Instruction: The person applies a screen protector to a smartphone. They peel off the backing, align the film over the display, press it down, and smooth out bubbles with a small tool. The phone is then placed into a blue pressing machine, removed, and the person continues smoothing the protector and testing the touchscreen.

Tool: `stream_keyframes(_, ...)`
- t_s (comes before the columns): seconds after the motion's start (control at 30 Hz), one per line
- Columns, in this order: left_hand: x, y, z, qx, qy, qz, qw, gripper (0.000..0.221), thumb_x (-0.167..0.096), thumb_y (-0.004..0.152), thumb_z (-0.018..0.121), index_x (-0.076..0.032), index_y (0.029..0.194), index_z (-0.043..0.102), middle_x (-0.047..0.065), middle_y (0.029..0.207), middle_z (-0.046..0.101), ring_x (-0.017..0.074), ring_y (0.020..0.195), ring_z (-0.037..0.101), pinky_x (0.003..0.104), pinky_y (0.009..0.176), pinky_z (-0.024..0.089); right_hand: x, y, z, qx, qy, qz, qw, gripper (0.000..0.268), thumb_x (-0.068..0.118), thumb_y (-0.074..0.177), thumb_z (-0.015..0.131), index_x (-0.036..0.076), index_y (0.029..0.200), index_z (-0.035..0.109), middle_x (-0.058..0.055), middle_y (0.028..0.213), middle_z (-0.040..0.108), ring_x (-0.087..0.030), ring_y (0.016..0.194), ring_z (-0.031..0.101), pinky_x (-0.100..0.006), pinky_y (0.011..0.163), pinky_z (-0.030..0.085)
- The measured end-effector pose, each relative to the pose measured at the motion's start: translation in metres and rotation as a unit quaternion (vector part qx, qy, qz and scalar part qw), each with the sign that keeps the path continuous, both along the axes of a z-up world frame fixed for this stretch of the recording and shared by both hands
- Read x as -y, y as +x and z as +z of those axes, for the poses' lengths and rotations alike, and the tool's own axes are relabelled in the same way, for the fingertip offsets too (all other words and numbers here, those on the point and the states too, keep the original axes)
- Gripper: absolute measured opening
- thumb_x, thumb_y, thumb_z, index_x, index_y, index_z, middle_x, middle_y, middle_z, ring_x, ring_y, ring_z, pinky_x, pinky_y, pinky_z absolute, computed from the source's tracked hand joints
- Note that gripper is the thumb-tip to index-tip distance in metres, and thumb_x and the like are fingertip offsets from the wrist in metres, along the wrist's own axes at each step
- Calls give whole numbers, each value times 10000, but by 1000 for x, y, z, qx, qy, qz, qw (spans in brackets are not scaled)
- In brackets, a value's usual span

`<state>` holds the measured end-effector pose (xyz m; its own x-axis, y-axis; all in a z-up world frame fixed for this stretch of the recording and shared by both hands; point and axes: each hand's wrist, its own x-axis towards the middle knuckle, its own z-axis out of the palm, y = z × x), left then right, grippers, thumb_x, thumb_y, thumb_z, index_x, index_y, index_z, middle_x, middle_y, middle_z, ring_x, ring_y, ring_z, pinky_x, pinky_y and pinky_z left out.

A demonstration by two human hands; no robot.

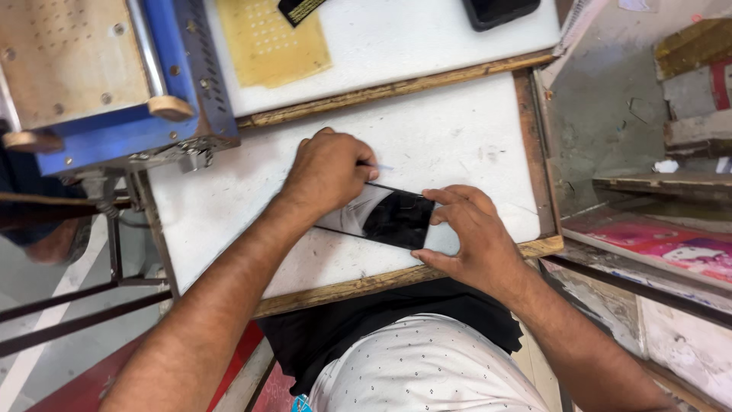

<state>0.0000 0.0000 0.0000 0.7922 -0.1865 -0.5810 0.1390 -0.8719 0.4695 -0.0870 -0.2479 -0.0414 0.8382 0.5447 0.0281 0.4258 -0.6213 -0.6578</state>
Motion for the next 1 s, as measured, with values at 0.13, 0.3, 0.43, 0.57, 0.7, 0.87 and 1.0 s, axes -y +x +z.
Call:
stream_keyframes(0.13,3,2,-5,27,-6,-43,999,163,-332,909,735,-207,971,819,16,962,752,195,1086,608,430,1022,480,1,1,-1,10,-7,8,1000,539,334,693,938,95,1036,598,-128,1381,594,-315,1311,500,-454,1079,479)
stream_keyframes(0.3,-9,6,0,45,51,-131,989,150,-338,911,740,-218,956,818,0,911,764,191,1048,626,456,1042,454,2,3,-3,21,-1,14,1000,540,337,692,940,103,1030,590,-127,1376,598,-315,1308,512,-464,1082,472)
stream_keyframes(0.43,-9,11,4,24,63,-146,987,140,-330,916,743,-218,963,813,4,924,764,182,1022,656,453,1043,467,2,3,-4,25,3,16,1000,544,341,685,940,109,1029,588,-120,1377,600,-302,1299,514,-462,1082,471)
stream_keyframes(0.57,6,13,-4,28,52,-161,985,137,-315,890,767,-210,967,810,16,919,750,187,1030,643,445,997,496,2,4,-5,28,-1,19,999,543,343,679,944,113,1023,592,-114,1366,601,-295,1294,520,-456,1081,477)
stream_keyframes(0.7,12,12,-13,29,24,-138,990,149,-329,886,775,-207,963,811,18,884,738,167,1030,618,421,959,519,2,4,-7,23,-3,17,1000,536,342,683,944,110,1015,591,-116,1369,600,-292,1290,523,-441,1068,494)
stream_keyframes(0.87,15,7,-21,32,6,-104,994,156,-341,894,763,-200,930,819,-1,833,749,150,1015,593,424,1025,453,1,4,-6,21,-4,17,1000,529,336,692,939,105,1003,580,-124,1380,593,-303,1300,512,-434,1054,506)
stream_keyframes(1.0,13,1,-26,55,-24,-64,996,153,-313,924,739,-184,927,822,0,815,759,161,1009,594,443,1051,415,1,4,-4,19,-9,19,1000,510,328,694,940,109,979,578,-128,1375,594,-311,1307,506,-431,1053,507)
